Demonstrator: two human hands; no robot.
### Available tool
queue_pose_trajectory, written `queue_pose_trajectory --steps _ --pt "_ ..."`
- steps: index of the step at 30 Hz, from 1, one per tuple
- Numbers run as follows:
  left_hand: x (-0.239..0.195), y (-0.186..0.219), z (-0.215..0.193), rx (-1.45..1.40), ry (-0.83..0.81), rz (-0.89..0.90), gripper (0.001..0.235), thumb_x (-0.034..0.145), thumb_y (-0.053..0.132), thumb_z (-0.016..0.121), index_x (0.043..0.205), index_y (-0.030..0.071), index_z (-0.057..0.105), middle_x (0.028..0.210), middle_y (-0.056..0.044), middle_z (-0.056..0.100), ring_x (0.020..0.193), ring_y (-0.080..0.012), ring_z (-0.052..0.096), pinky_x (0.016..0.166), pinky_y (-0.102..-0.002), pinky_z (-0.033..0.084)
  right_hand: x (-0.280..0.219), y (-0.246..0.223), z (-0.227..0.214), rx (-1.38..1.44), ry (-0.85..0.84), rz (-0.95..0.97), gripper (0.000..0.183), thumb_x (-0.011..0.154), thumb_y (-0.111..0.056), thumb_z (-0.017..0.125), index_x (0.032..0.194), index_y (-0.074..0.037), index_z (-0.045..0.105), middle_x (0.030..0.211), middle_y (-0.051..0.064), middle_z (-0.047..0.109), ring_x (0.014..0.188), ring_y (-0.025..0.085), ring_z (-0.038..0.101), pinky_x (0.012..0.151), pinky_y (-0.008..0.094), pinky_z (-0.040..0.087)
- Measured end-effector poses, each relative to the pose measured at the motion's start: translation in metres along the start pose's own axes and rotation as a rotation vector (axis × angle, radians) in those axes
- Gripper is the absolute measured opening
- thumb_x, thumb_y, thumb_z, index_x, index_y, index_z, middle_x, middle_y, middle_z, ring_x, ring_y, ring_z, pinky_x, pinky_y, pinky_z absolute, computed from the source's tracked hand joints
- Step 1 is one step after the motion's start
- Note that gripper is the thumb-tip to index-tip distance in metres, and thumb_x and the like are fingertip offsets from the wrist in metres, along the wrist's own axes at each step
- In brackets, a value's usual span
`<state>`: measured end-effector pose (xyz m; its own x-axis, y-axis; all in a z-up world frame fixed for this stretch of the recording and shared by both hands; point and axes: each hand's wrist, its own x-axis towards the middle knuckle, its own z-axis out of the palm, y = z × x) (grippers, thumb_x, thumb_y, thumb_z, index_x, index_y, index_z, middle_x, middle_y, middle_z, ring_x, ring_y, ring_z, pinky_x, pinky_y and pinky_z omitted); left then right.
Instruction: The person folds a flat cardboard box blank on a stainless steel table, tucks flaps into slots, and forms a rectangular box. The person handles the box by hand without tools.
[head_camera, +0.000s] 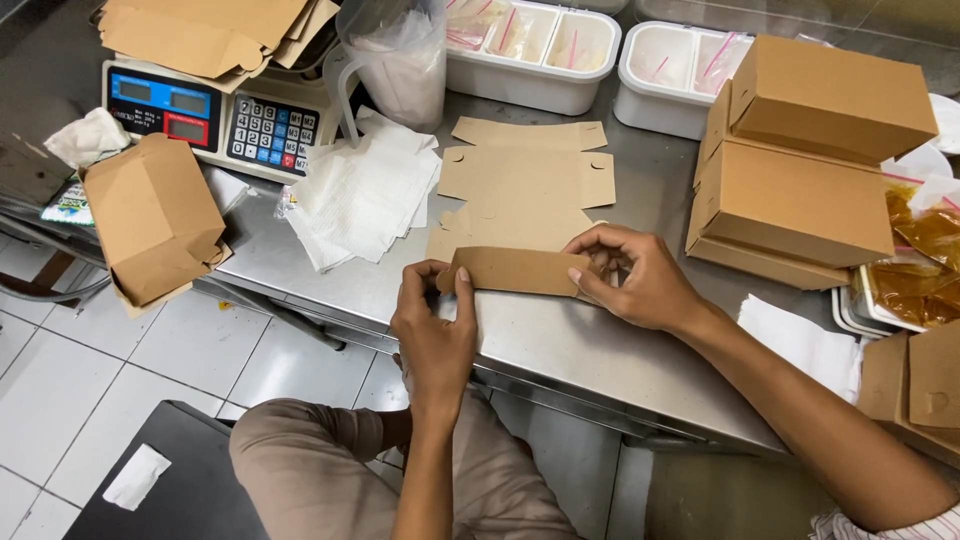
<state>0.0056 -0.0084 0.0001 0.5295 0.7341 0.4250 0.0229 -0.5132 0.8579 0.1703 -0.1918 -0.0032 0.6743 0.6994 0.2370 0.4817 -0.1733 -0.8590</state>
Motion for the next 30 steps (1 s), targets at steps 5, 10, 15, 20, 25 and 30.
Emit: queue_pose_trajectory --steps 5,10,15,20,25,30 --pt "-0.002 -0.008 0.007 0.070 -0.005 0.099 0.015 0.093 0.003 0.074 0.107 0.004 0.068 0.092 -0.017 0.073 0.094 -0.0402 0.073 0.102 -0.060 0.050 0.002 0.002 0.005 0.062 0.053 0.065 0.028 0.080 -0.001 0.079 0.108 0.000 0.074 0.073 0.005 0.057 0.059 0.008 0.052 0.052 0.021 0.043" --pt "-0.004 -0.007 0.012 0.138 -0.041 0.208 0.026 0.089 -0.001 0.075 0.114 0.000 0.072 0.115 -0.018 0.067 0.110 -0.0425 0.066 0.112 -0.068 0.036 0.004 0.004 0.007 0.037 0.064 0.089 0.039 0.078 0.003 0.079 0.115 -0.001 0.071 0.068 0.003 0.054 0.055 0.007 0.048 0.050 0.021 0.041" --pt "-0.014 -0.007 0.015 0.365 -0.150 0.312 0.040 0.088 0.010 0.079 0.123 -0.008 0.071 0.125 -0.023 0.062 0.121 -0.0438 0.059 0.116 -0.078 0.013 0.002 0.009 0.012 0.063 0.095 0.070 0.030 0.087 0.001 0.072 0.116 -0.002 0.070 0.070 0.007 0.062 0.059 0.008 0.055 0.051 0.020 0.044" --pt "-0.016 -0.008 0.017 0.570 -0.303 0.384 0.059 0.094 0.033 0.073 0.128 -0.014 0.064 0.130 -0.029 0.057 0.128 -0.0460 0.052 0.118 -0.075 0.010 0.002 -0.007 0.006 0.167 0.124 0.072 0.028 0.096 -0.006 0.057 0.120 -0.001 0.069 0.084 0.013 0.069 0.071 0.012 0.060 0.060 0.026 0.051" --pt "-0.021 -0.011 0.026 0.860 -0.382 0.483 0.063 0.104 0.043 0.056 0.130 -0.014 0.062 0.129 -0.027 0.058 0.125 -0.0403 0.056 0.123 -0.064 0.021 0.001 -0.005 0.005 0.129 0.160 -0.004 0.030 0.094 -0.007 0.054 0.118 -0.001 0.070 0.098 0.016 0.074 0.087 0.017 0.067 0.069 0.027 0.053" --pt "-0.022 0.000 0.025 1.062 -0.475 0.592 0.066 0.105 0.039 0.050 0.161 0.007 0.038 0.131 -0.035 0.062 0.128 -0.0477 0.057 0.120 -0.061 0.030 -0.001 -0.003 0.006 0.140 0.225 -0.050 0.027 0.095 -0.005 0.054 0.115 0.002 0.070 0.097 0.018 0.071 0.077 0.014 0.060 0.059 0.025 0.049"
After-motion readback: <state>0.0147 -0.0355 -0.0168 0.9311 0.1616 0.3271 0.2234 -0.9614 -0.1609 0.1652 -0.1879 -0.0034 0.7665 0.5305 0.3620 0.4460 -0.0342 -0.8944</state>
